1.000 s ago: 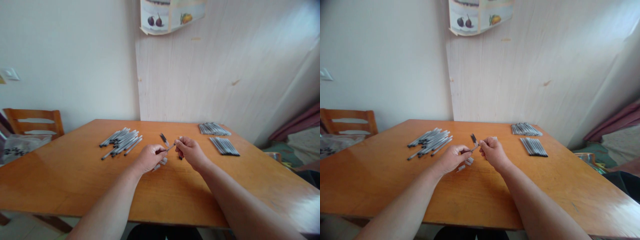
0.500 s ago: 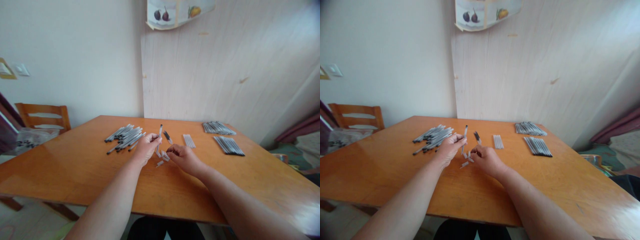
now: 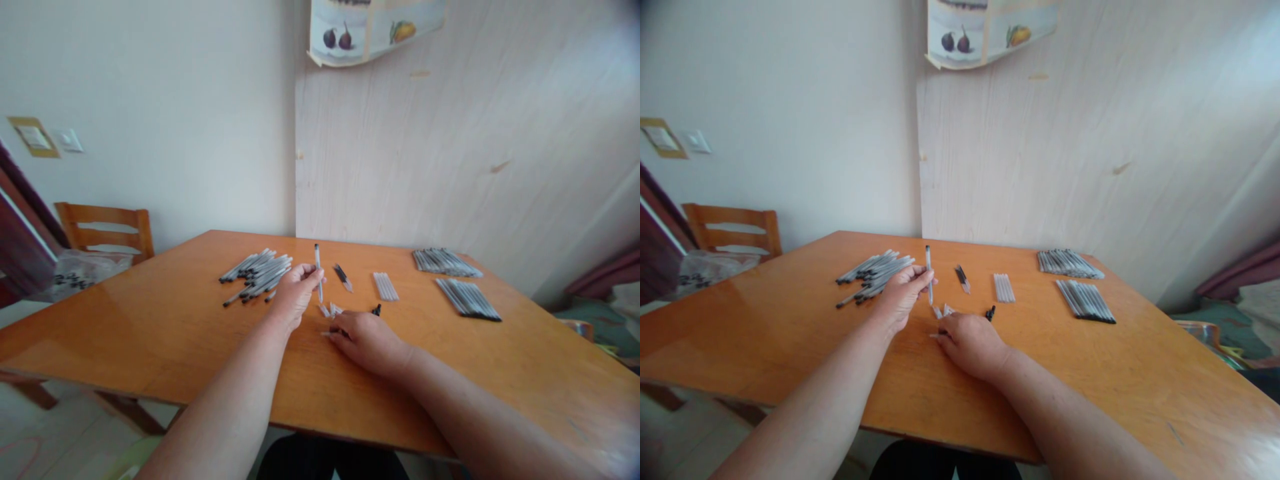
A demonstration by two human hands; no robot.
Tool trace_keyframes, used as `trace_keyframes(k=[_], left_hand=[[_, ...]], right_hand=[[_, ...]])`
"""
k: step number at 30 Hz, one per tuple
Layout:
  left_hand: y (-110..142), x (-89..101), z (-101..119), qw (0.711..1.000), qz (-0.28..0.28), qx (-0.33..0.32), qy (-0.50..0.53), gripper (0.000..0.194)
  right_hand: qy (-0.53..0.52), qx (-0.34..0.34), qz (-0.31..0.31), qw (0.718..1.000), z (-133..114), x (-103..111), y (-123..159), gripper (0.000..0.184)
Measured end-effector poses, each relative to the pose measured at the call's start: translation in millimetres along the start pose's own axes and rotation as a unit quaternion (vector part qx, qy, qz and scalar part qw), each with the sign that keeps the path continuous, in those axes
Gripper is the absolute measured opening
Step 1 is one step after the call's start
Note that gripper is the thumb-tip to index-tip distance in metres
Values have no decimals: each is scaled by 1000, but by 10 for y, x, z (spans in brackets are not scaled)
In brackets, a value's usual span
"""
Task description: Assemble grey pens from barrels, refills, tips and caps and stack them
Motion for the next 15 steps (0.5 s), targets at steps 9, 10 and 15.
trace_keyframes(k=[9,10,15], left_hand=[[-46,36,-43,1000,4,7,24,35],[-45,35,-43,1000,3,5,27,36],[-20,9,-30,999,-5,1,39,36]], right_hand=[[-327,-132,75,933,222,20,-64,20],[-385,-159,66,907,248,-7,-67,22],[-545,-198,56,812,246,-22,-71,24]])
Point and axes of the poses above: each hand's wrist, its own y-axis away from the middle knuckle, its own x-axis out of the back of the hand, z = x × y, the point moved 5 cm from there along -y, towards the middle knuckle
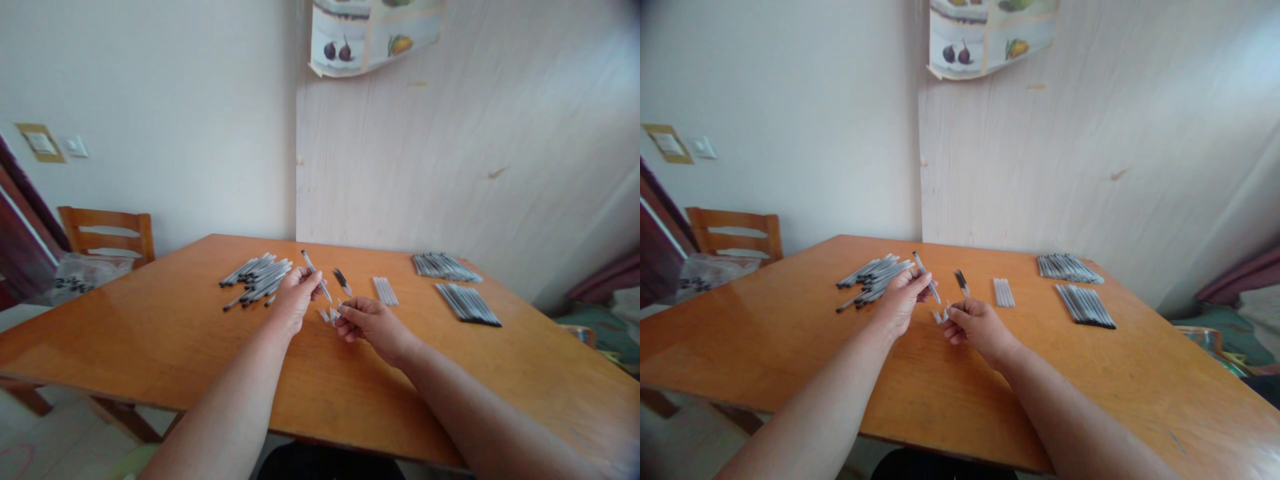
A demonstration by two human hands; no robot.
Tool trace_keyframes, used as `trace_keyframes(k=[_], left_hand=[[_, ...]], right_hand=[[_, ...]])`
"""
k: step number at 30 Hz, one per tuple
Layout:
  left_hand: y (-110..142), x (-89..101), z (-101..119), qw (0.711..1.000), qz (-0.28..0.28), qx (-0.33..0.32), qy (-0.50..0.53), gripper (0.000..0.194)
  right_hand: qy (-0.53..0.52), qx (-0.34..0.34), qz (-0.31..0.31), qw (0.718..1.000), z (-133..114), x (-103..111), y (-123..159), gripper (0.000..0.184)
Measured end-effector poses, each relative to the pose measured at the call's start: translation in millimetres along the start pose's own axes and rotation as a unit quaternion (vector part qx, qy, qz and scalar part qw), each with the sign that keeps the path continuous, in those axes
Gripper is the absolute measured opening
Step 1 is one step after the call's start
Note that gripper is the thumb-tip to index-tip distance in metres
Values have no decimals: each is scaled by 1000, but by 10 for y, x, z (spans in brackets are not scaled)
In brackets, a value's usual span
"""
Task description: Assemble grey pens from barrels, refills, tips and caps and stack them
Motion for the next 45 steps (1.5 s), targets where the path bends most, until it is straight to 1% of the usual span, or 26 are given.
trace_keyframes(k=[3,11,18,24,29,39,45], left_hand=[[18,-19,11,1000,-2,-4,7,35],[17,-45,-36,1000,-20,5,10,35],[32,-86,-63,999,-41,19,3,35],[57,-123,-58,998,-51,22,-6,35],[85,-140,-46,998,-53,18,-17,33],[97,-169,-77,999,-48,23,12,33],[118,-186,-82,998,-38,29,34,33]], right_hand=[[-24,-6,-8,1000,-12,-12,10,23],[-31,-9,-15,999,16,-15,-4,25],[-45,-8,-12,999,10,-30,-10,24],[-60,4,-4,998,13,-5,-19,26],[-50,18,1,999,19,9,-34,26],[-23,41,24,999,-35,16,-29,23],[-16,56,28,998,-75,9,-21,24]])
Point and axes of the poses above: each hand's wrist, its own y-axis away from the middle knuckle, its own x-axis out of the back of the hand, z = x × y, the point moved 5 cm from there along -y, towards the middle knuckle
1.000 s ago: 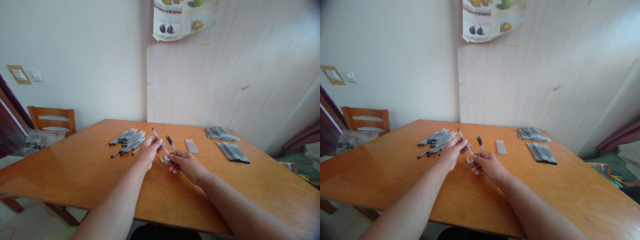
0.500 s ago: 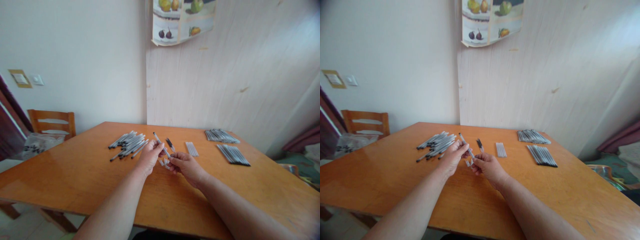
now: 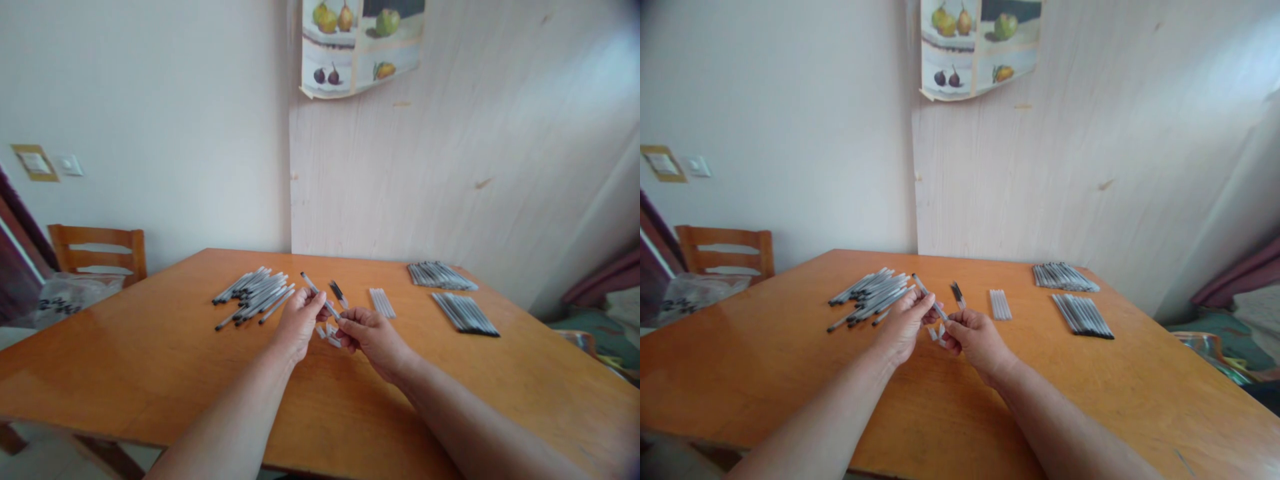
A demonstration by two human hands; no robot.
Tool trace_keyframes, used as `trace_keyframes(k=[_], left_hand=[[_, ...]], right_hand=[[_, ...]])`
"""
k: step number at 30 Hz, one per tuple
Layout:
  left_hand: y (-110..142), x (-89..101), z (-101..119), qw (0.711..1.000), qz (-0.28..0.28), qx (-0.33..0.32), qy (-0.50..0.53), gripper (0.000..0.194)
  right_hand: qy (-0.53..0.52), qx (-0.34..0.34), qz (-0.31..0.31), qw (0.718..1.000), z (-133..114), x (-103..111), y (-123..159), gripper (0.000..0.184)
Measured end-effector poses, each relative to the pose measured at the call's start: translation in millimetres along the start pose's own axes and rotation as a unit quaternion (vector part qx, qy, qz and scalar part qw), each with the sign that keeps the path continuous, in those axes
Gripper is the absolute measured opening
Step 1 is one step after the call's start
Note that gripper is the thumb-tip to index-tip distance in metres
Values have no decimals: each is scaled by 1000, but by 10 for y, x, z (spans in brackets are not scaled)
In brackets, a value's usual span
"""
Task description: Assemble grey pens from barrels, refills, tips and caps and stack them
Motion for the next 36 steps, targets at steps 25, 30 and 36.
trace_keyframes(k=[25,30,36], left_hand=[[-76,89,-23,999,20,-31,30,32],[-114,181,38,996,54,-41,63,35],[-124,214,73,994,64,-41,82,38]], right_hand=[[90,33,36,995,-55,150,-88,15],[114,40,60,991,-55,224,-105,14],[106,48,76,990,-77,269,-116,16]])
Point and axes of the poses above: each hand's wrist, its own y-axis away from the middle knuckle, its own x-axis out of the back of the hand, z = x × y, the point moved 5 cm from there along -y, towards the middle knuckle
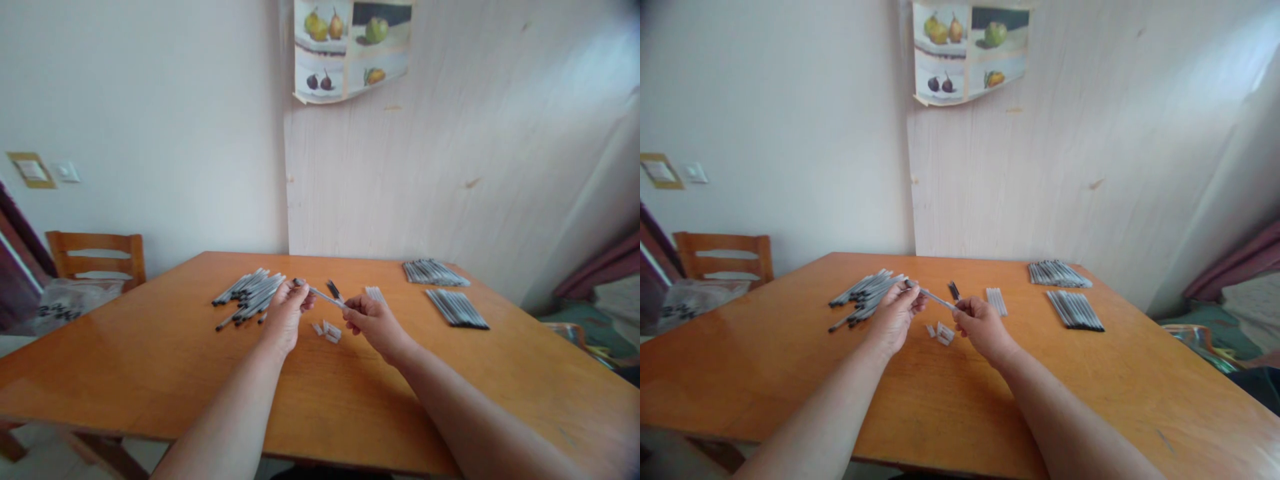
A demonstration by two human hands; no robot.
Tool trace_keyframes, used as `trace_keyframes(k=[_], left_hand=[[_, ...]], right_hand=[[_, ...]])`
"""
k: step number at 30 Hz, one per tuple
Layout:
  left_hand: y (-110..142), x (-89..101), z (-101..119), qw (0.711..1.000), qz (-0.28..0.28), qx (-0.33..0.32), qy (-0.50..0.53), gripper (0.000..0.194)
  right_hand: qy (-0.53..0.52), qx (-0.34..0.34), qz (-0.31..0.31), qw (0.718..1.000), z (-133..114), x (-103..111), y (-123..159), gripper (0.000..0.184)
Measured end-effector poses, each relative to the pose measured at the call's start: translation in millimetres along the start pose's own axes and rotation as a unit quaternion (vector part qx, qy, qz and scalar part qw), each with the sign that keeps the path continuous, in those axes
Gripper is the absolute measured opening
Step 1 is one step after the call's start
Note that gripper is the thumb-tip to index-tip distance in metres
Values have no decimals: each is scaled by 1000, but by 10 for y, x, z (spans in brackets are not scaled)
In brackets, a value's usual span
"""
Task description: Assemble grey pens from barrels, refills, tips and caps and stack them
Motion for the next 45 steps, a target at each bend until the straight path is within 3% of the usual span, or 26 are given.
trace_keyframes(k=[4,11,32,39,45], left_hand=[[-22,31,-3,1000,11,4,20,36],[-21,45,-5,999,4,20,36,36],[-58,112,-34,997,2,32,68,27],[-66,113,-63,996,-6,46,78,24],[-61,105,-84,995,-23,53,76,24]], right_hand=[[-30,-3,-1,1000,5,18,-10,19],[-5,-14,13,1000,-17,36,-4,14],[15,-8,27,999,-74,137,-14,19],[92,3,29,995,-49,180,-26,19],[196,59,33,978,-27,251,-68,19]])
Point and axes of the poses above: each hand's wrist, its own y-axis away from the middle knuckle, its own x-axis out of the back of the hand, z = x × y, the point moved 5 cm from there along -y, towards the middle knuckle
